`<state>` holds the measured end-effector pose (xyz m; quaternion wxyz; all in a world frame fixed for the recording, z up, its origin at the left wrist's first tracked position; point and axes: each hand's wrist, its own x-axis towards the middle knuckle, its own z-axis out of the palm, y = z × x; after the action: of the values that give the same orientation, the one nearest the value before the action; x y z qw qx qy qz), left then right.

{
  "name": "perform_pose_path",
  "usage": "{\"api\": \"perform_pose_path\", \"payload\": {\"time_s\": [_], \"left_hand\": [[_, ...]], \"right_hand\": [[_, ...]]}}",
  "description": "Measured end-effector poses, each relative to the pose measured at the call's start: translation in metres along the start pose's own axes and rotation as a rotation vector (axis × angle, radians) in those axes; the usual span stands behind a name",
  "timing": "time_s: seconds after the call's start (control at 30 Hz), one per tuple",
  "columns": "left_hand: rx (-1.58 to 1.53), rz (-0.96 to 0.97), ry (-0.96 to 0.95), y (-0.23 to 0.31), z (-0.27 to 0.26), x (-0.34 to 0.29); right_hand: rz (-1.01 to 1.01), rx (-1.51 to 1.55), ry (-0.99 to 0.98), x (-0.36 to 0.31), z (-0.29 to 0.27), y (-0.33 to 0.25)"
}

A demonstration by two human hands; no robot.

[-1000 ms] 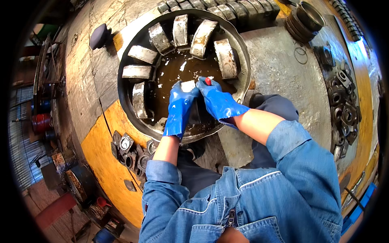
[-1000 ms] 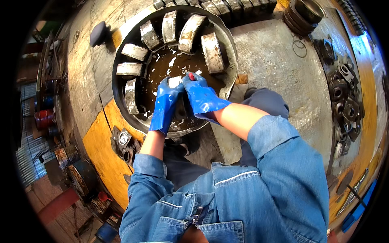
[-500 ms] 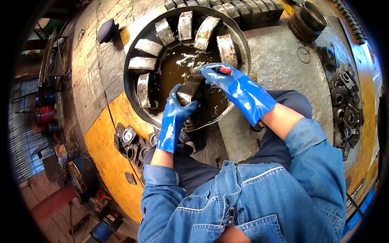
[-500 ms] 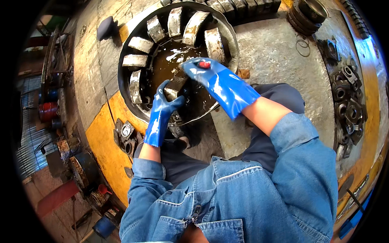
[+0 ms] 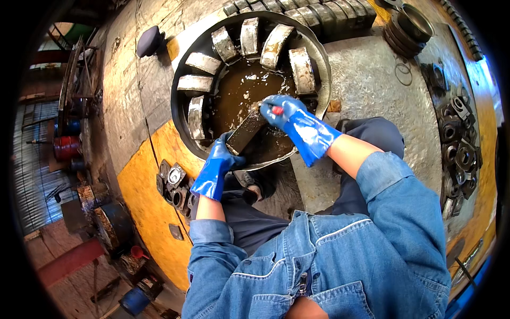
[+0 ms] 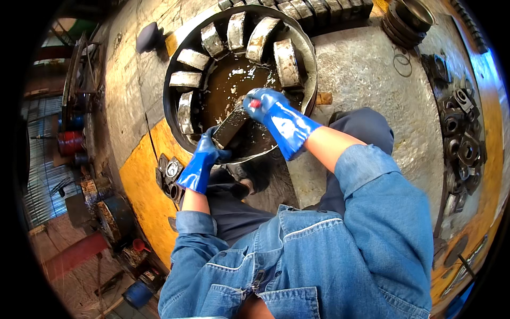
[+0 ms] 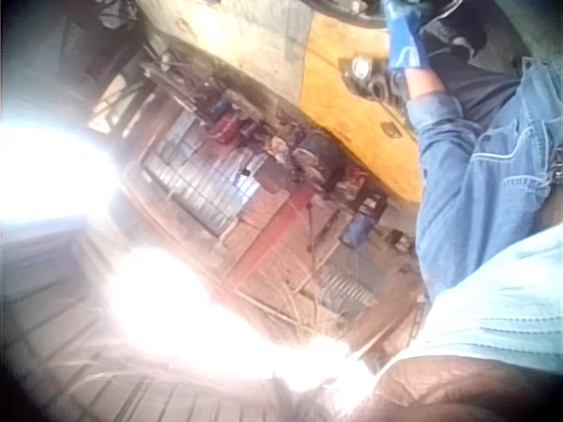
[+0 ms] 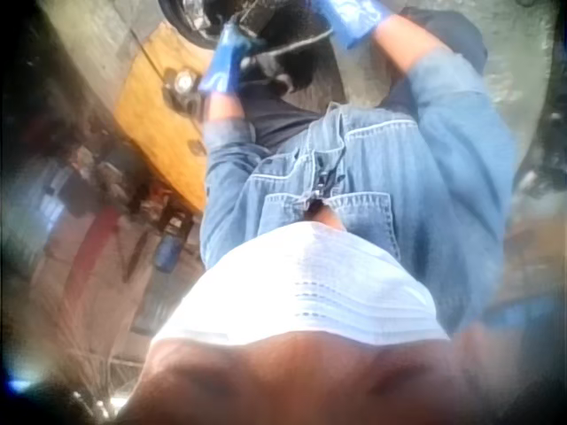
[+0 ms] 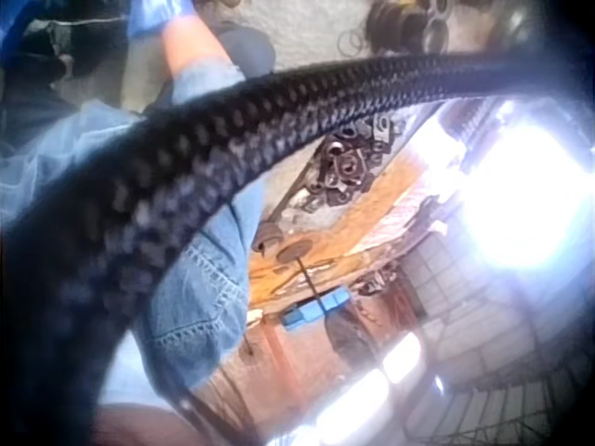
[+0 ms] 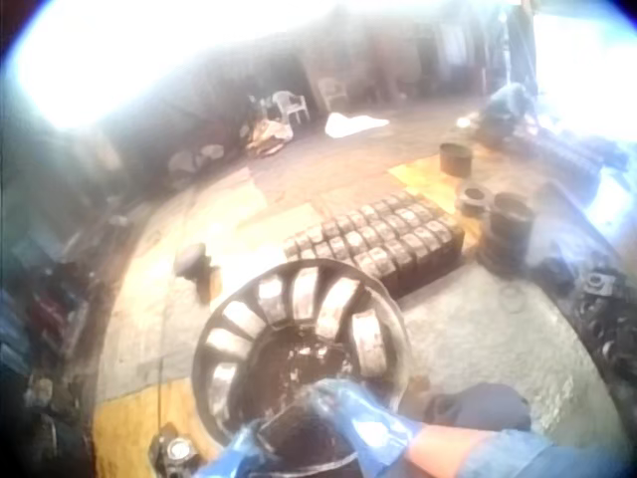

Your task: The person cleans various metal components by scrubbing them with a brush inside a large circular container filled with liquid. The person picks up individual parts, immerses them in the liquid, and uses a red-handled brush to scrub the surfaces before setting the cleaned items aside on the surrounding floor.

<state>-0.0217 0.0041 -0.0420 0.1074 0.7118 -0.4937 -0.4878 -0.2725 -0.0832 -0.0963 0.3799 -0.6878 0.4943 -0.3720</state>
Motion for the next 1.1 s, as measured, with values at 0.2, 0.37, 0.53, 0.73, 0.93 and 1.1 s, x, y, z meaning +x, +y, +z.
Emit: {"api": "perform_pose_path", "payload": {"time_s": [0.2,0.37,0.53,0.73,0.93,1.1], "left_hand": [[0.147,0.026,-0.084,-0.013,-0.014,0.014],[0.274,0.079,-0.091,0.025,-0.015,0.015],[0.394,-0.120,-0.072,0.067,0.017,0.037],[0.585,-0.143,0.110,0.079,0.036,0.043],[0.410,-0.044,0.149,0.072,0.040,0.049],[0.051,0.027,0.156,0.068,0.024,0.031]], "right_hand": [[0.487,0.437,-0.158,0.009,-0.007,0.026],[0.657,0.515,-0.134,0.002,0.002,-0.005],[0.745,0.460,-0.309,-0.003,0.014,-0.009],[0.424,0.178,-0.383,-0.009,-0.009,-0.018],[0.621,0.529,-0.281,0.006,-0.004,-0.019],[0.506,0.533,-0.227,0.020,-0.014,-0.061]]}}
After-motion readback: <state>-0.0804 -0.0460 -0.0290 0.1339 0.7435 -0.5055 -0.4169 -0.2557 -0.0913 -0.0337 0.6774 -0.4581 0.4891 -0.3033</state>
